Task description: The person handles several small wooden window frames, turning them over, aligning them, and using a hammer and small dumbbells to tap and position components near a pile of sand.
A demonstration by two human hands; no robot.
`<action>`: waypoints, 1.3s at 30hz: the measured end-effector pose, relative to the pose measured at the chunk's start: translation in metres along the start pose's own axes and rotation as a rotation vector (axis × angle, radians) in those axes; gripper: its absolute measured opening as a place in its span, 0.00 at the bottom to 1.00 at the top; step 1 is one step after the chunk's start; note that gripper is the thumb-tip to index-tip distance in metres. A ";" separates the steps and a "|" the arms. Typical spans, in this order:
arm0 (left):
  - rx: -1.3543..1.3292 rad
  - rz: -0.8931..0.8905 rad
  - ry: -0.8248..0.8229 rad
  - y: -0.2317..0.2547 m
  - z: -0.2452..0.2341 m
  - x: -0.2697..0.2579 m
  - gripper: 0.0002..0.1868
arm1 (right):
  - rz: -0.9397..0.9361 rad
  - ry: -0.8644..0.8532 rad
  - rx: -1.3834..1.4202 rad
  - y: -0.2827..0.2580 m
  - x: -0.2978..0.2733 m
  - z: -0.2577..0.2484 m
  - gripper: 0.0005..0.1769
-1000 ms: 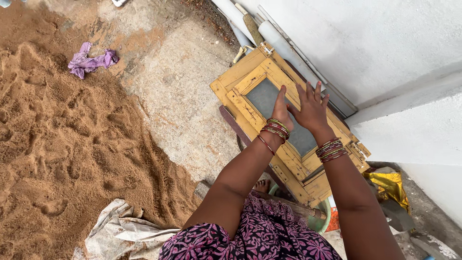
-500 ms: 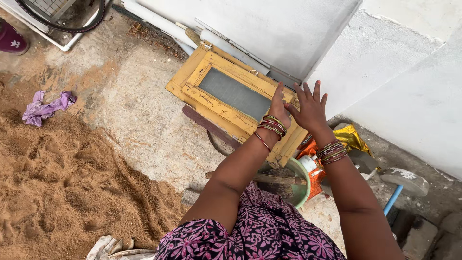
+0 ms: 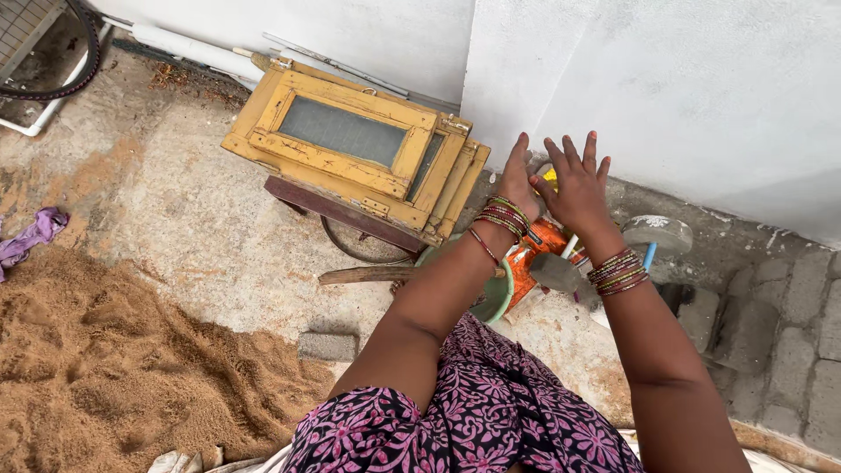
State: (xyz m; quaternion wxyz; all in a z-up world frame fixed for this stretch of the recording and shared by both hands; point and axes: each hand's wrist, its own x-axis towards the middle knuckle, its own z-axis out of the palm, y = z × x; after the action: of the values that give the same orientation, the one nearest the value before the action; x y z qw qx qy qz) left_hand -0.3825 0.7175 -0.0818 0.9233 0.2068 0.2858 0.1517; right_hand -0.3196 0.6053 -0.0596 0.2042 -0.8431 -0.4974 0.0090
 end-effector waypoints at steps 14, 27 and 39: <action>0.280 -0.222 -0.199 -0.194 0.106 -0.056 0.51 | 0.356 0.134 -0.049 0.108 -0.194 -0.098 0.45; 0.325 -0.442 -0.398 -0.332 0.171 -0.035 0.51 | 0.638 0.273 -0.128 0.195 -0.296 -0.136 0.45; 0.348 -0.684 -0.584 -0.475 0.283 0.024 0.49 | 0.850 0.335 -0.176 0.333 -0.341 -0.205 0.43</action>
State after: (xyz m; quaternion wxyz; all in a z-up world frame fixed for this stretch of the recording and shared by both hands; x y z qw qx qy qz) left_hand -0.1197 0.2314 -0.1028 0.9137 0.2863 0.0872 -0.2750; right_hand -0.1694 0.1089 -0.0534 0.1877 -0.9761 -0.0665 -0.0867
